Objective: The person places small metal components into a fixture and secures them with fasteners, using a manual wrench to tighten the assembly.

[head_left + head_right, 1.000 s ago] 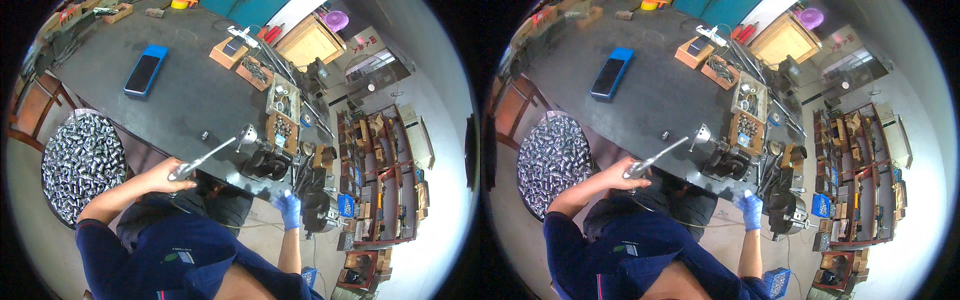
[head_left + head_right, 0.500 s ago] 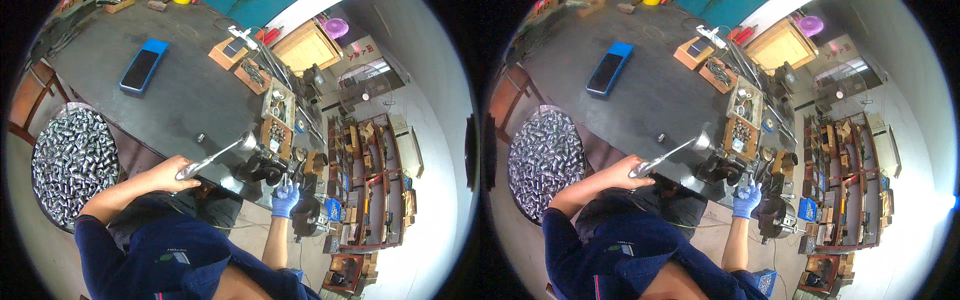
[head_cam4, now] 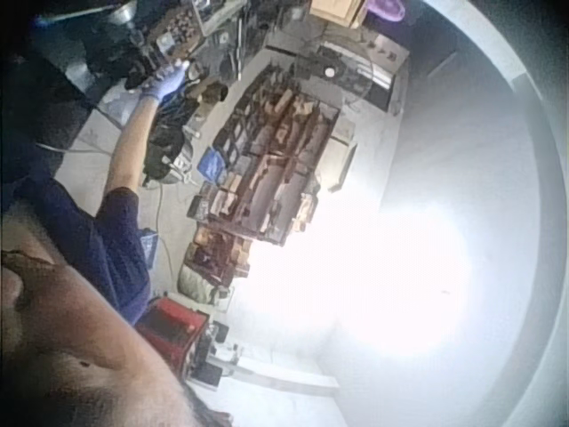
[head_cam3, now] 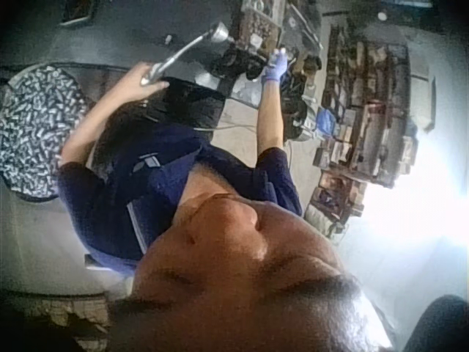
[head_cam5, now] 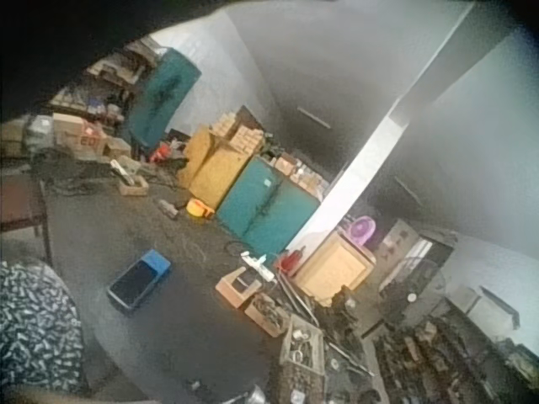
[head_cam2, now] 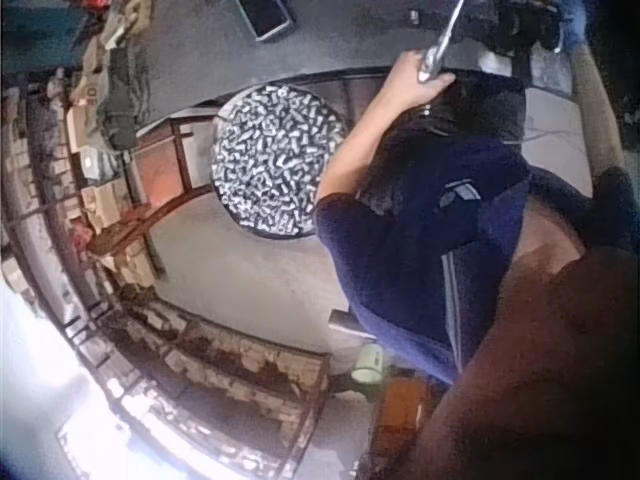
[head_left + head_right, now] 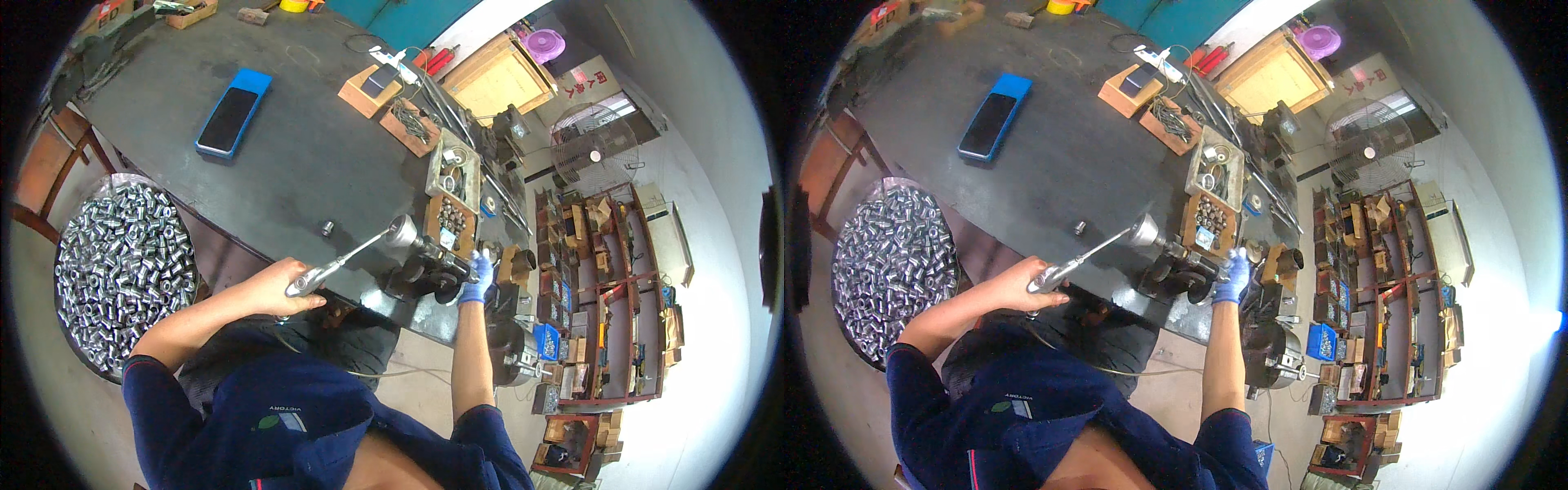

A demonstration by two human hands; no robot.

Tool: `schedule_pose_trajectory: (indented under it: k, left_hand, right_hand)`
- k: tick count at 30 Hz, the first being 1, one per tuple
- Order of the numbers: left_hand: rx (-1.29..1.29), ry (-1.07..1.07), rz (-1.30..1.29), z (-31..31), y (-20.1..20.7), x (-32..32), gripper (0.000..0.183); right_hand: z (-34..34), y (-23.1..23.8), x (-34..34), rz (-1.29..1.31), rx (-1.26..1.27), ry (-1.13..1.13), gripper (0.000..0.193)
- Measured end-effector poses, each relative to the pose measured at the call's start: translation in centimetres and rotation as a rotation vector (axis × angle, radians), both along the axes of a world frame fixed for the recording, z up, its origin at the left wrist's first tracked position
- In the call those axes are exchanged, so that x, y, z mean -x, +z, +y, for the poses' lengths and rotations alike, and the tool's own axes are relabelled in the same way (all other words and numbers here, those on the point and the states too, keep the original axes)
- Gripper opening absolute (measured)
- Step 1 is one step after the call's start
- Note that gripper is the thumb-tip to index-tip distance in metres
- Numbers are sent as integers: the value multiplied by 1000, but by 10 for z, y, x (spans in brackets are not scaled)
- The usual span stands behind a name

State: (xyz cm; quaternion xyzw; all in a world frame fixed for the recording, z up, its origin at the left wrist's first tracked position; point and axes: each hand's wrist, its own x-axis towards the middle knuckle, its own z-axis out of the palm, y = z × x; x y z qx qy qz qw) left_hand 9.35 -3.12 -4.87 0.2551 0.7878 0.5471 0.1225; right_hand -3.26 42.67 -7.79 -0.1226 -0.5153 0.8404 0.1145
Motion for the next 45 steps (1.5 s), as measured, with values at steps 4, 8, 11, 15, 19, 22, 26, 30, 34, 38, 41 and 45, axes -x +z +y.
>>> schedule_pose_trajectory:
  k: [4, 8, 11, 15, 19, 22, 26, 30, 34, 38, 41, 45]
  left_hand:
    - [-10, 2, -3, 0, -2, -1, 26]
    - [-8, 10, -16, -2, -1, -1, 26]
    - [-17, -5, -48, -3, 0, 0, 25]
    - [-27, -38, -59, 2, -1, 3, 24]
    - [-43, -33, -89, 2, 5, 3, 24]
    - [-4, 0, -146, -1, 6, 0, 23]
    - [-35, 4, -205, -2, 12, -2, 23]
    - [-42, 91, -26, 1, 14, -4, 25]
    - [-204, 288, -38, 11, 17, -12, 31]
    - [-284, 358, -141, 27, 37, -19, 39]
    - [-144, 316, -50, 34, 35, -14, 42]
    - [141, 47, 35, 7, 44, -25, 37]
  right_hand:
    - [-28, 70, -22, 68, 57, -100, 29]
    - [-52, 93, -90, 131, -53, -40, 37]
    - [-34, 44, -110, -61, 116, -56, 33]
    - [-19, -27, -73, -169, 133, -251, 19]
    - [-13, -7, -25, -38, -115, -207, 17]
    - [-36, 48, -14, 23, -29, -144, 24]
    - [-50, 86, -76, 273, 11, -125, 26]
    - [-39, 59, -159, 81, -545, -204, 34]
    - [-98, 62, -193, 127, -570, 12, 18]
    - [-207, 62, -188, 163, -716, 758, 33]
    - [-256, 29, -182, 246, -442, 1030, 27]
    - [-237, 32, -187, 262, -806, 1057, 27]
